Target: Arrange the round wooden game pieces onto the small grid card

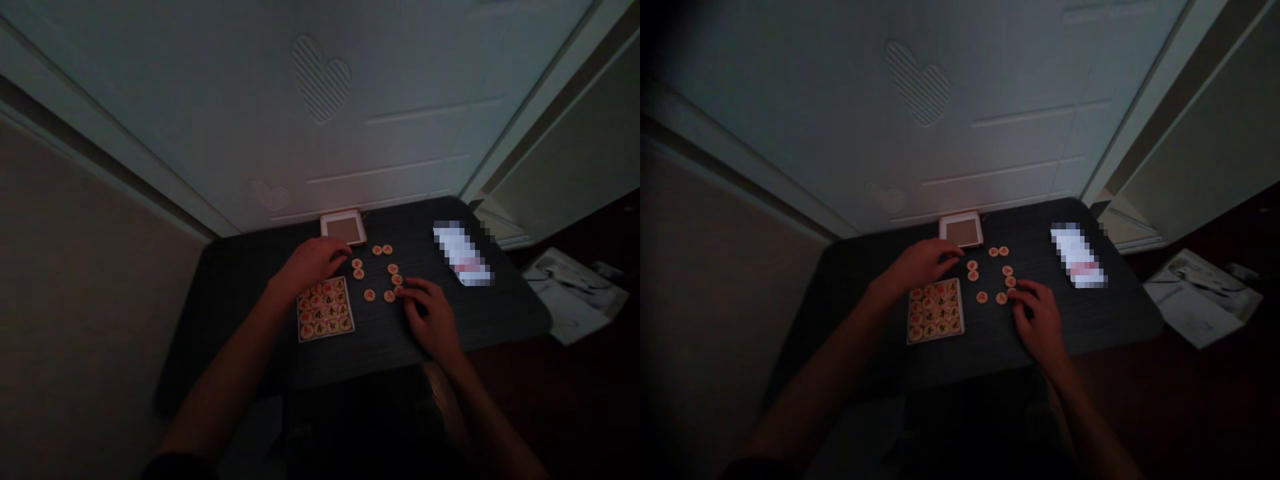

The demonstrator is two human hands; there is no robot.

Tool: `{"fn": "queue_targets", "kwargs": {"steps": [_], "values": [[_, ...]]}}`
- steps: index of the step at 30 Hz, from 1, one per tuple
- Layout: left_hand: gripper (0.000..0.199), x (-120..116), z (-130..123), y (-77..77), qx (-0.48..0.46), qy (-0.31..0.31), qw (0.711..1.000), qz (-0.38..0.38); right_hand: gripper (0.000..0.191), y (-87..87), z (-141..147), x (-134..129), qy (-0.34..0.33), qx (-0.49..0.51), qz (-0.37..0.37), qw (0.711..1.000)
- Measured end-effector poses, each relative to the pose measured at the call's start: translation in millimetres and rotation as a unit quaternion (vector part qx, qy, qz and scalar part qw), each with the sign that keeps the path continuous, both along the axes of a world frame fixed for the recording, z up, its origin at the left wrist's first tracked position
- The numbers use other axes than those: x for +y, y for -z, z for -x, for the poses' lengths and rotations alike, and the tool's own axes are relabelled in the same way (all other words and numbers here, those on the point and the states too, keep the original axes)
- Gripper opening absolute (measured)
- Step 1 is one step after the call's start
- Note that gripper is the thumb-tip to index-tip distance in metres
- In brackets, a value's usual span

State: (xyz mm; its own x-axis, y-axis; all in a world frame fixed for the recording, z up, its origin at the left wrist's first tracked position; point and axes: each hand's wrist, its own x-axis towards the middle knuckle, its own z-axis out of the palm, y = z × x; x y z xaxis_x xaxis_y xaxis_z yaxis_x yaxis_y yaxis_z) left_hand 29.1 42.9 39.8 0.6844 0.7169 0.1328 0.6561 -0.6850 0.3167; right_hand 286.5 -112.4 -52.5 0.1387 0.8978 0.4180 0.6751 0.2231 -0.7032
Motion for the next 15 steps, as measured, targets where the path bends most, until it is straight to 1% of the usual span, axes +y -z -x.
{"fn": "queue_targets", "kwargs": {"steps": [3, 6, 10, 13, 15], "values": [[0.025, 6.5, 4.2, -5.1, -0.017, -0.005, 0.999, 0.027, 0.023, 0.2, -0.2, 0.2, -0.014, -0.015, -0.012, 1.0], [0.023, 2.8, 2.8, -4.1, -0.025, 0.009, 0.999, 0.039, 0.023, 0.4, -0.3, 0.9, -0.026, -0.028, -0.019, 0.999], [0.023, -14.9, -11.2, 3.9, -0.018, 0.042, 0.998, 0.044, 0.024, 0.5, -0.4, 1.6, -0.032, -0.034, -0.022, 0.999], [0.023, -31.8, -25.1, 9.5, 0.007, 0.088, 0.995, 0.035, 0.024, -0.1, -0.4, 1.6, -0.02, -0.023, -0.018, 0.999], [0.024, -40.8, -32.5, 13.0, 0.021, 0.103, 0.994, 0.03, 0.024, -0.5, -0.4, 1.7, -0.01, -0.015, -0.012, 1.0]]}}
